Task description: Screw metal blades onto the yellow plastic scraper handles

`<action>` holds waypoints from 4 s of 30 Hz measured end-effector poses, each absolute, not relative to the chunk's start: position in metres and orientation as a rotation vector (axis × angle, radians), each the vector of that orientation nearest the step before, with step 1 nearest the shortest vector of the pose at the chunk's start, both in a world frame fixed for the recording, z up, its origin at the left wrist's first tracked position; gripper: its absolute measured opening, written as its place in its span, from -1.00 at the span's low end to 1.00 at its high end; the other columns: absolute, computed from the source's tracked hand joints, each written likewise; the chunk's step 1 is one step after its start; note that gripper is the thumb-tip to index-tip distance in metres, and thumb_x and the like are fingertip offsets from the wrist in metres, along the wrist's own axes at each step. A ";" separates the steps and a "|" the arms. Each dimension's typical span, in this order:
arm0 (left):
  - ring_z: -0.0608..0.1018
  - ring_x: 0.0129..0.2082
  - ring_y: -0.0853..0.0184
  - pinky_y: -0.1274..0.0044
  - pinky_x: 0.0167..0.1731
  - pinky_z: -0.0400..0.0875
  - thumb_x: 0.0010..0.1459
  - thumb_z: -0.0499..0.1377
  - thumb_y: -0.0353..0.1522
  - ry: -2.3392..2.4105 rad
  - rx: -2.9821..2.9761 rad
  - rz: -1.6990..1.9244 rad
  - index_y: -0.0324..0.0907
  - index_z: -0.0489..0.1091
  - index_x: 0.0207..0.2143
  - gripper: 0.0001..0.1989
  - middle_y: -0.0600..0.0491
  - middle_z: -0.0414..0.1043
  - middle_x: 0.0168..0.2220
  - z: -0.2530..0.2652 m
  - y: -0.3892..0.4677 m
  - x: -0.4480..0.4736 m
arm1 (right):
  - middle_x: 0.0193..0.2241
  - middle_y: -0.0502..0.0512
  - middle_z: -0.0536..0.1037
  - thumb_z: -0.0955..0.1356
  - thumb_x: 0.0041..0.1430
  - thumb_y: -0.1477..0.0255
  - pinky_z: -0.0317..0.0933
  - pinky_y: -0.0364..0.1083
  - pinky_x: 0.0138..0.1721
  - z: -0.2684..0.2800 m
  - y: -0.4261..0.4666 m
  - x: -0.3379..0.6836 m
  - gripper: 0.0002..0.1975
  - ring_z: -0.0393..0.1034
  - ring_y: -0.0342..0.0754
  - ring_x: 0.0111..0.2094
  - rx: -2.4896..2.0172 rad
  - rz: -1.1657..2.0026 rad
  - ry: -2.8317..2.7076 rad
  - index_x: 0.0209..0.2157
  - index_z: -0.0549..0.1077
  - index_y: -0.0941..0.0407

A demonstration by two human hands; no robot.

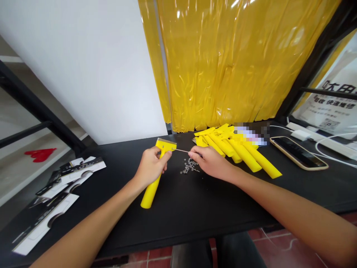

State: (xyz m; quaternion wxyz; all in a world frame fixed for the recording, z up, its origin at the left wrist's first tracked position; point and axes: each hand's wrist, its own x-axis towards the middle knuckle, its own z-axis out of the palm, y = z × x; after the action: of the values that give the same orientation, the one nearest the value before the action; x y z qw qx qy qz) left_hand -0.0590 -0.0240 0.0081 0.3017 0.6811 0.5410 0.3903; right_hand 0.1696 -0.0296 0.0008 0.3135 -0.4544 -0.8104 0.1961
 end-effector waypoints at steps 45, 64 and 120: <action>0.44 -0.69 0.45 0.61 -0.64 0.30 0.23 0.20 -0.33 1.305 2.023 1.114 -0.18 0.33 -0.54 -0.72 0.17 0.34 -0.64 0.013 -0.030 -0.058 | -0.70 -0.23 0.02 0.29 0.30 0.27 -0.31 -0.18 -0.68 -0.003 -0.033 0.158 -0.78 -0.25 -0.24 -0.70 -1.028 1.651 -1.412 -0.31 0.44 0.11; 0.43 -0.71 0.40 0.55 -0.67 0.32 0.05 0.30 -0.25 1.363 1.559 1.002 -0.20 0.44 -0.41 -0.81 0.04 0.46 -0.62 0.014 0.004 -0.080 | -0.59 -0.17 0.09 0.25 0.34 0.18 -0.19 -0.20 -0.66 0.007 -0.014 0.185 -0.75 -0.12 -0.23 -0.65 -1.038 1.527 -1.671 -0.26 0.37 0.07; 0.55 -0.25 0.26 0.50 -0.28 0.42 0.20 0.24 -0.06 0.879 1.117 1.099 -0.23 0.52 -0.17 -0.59 -0.08 0.55 -0.22 0.003 -0.044 -0.028 | -0.34 0.01 0.56 0.38 0.23 0.24 0.27 -0.11 -0.31 -0.008 -0.043 0.141 -0.74 0.42 -0.11 -0.34 -0.799 1.366 -1.680 -0.12 0.51 0.08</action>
State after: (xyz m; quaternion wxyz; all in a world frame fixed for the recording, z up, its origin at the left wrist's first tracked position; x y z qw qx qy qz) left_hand -0.0284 -0.0438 0.0030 0.6232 0.4862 0.3826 0.4784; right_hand 0.1410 -0.0430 -0.0082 0.4047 -0.3167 -0.6655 0.5413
